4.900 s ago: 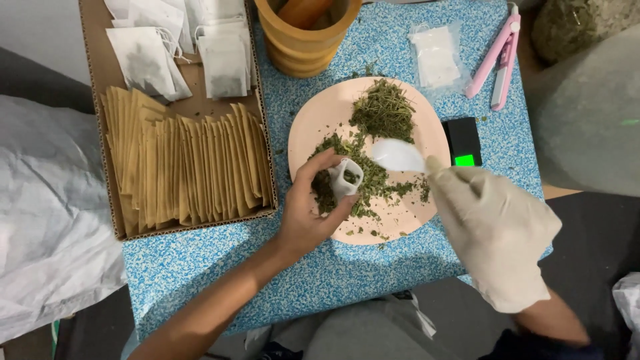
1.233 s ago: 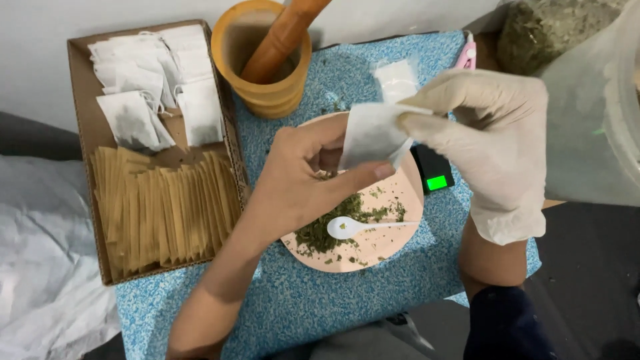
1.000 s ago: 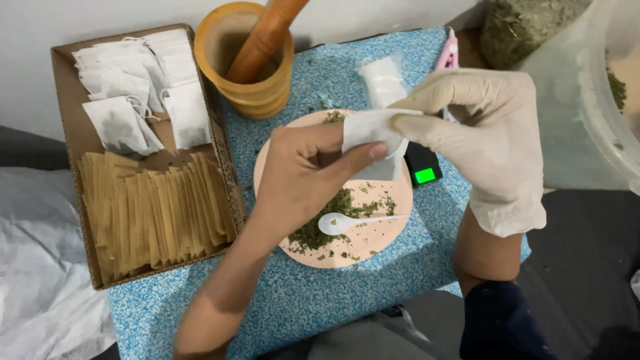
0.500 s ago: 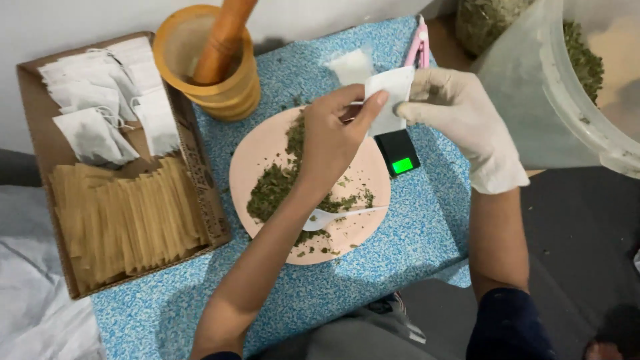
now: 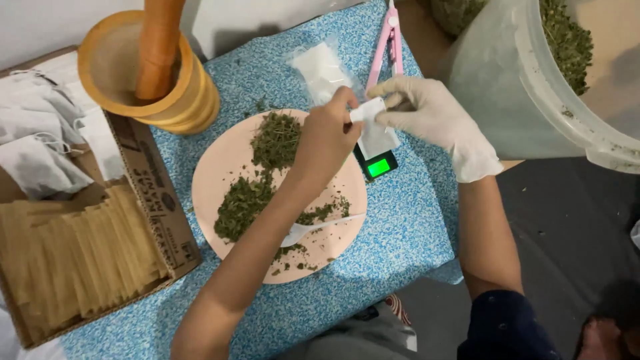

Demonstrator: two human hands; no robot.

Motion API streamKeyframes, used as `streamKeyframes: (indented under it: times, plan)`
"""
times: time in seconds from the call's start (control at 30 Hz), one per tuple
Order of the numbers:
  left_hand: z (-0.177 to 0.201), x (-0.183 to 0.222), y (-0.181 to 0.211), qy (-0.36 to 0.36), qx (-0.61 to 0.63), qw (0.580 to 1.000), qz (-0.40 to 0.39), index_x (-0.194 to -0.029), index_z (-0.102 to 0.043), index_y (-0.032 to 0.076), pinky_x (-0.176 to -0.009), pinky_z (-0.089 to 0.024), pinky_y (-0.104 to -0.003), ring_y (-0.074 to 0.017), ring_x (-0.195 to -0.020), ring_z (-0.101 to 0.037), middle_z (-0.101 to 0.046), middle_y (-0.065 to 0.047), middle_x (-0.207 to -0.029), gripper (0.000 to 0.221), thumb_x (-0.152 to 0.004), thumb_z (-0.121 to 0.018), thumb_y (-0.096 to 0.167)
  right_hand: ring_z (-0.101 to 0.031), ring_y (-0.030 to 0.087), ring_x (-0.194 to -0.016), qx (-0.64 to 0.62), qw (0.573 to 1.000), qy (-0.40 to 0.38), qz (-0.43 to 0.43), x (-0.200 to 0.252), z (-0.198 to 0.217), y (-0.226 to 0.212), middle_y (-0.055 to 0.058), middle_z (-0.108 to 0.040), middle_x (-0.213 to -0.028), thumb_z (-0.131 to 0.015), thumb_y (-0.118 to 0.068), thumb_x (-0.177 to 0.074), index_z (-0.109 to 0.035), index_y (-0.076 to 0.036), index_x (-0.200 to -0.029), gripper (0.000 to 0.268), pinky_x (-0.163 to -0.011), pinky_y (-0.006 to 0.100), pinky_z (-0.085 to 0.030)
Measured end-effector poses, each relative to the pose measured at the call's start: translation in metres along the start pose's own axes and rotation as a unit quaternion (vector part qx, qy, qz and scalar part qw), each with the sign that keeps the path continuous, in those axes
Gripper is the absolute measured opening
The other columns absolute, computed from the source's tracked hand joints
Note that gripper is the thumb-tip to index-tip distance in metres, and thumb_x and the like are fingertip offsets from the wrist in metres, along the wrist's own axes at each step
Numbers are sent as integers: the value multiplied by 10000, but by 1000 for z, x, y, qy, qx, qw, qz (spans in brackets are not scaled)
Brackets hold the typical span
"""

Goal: Filling small filter bags with loose tea leaves using a spoon and weighing them on a digital scale.

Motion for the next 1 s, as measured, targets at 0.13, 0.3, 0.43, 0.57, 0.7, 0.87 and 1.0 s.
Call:
streamKeyframes:
  times: [0.13,0.3,0.43,0.57,0.7,0.87,1.0]
  plan:
    - [-6,-7,4,6,-73,997,-40,-1122,-539,81,-505,-549,-394,-286,-582,-725,-684,-166,-676,231,-999,-731,44,-723,213,-870,50,999,-3,-14,-1,2,0,156,-757,-987,-914,-60,-906,-781,-42,-1367,479,-701,375,-628]
    - [-9,-10,10,18,-142,988,-59,-1045,-575,41,-562,-577,-444,-315,-602,-690,-608,-201,-634,255,-927,-798,3,-759,297,-856,112,993,-19,-24,-4,1,-1,204,-793,-1007,-889,-123,-965,-825,-84,-1309,352,-722,430,-620]
    - [-15,-11,1,28,-204,975,-79,-1019,-580,58,-610,-595,-467,-295,-636,-699,-609,-159,-648,293,-884,-838,24,-765,270,-862,143,989,-20,-15,-7,-5,12,172,-797,-1002,-881,-127,-961,-842,-129,-1293,335,-708,433,-617]
    - [-16,-8,4,40,-246,964,-86,-1002,-621,36,-654,-601,-496,-299,-661,-707,-616,-148,-646,295,-855,-876,41,-756,259,-851,169,985,-19,1,-8,-5,8,151,-802,-993,-860,-126,-973,-844,-137,-1276,304,-695,423,-601]
    - [-15,-10,4,39,-244,966,-78,-1003,-653,6,-724,-616,-551,-380,-741,-753,-659,-189,-679,253,-883,-868,66,-761,270,-938,191,981,-16,-11,-6,-3,9,122,-809,-1048,-819,-126,-994,-832,-155,-1302,310,-801,476,-598]
    - [-13,-9,1,30,-269,960,-67,-1041,-684,11,-770,-612,-570,-393,-815,-769,-703,-185,-732,252,-898,-865,112,-772,280,-989,211,977,-16,-3,-7,-3,10,110,-817,-1079,-804,-150,-1021,-828,-170,-1321,301,-841,495,-604]
    - [-7,-9,0,31,-277,959,-57,-1055,-709,29,-816,-613,-568,-389,-873,-779,-729,-167,-768,208,-943,-834,152,-779,331,-1026,211,977,-11,23,-11,-6,5,149,-823,-1110,-783,-115,-1051,-827,-149,-1349,303,-882,514,-607]
Point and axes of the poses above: each hand's wrist, its own x-axis away from the middle knuckle, its own z-axis out of the back of the hand, y = z × x, the point moved 10 cm from there along -x, towards the middle knuckle
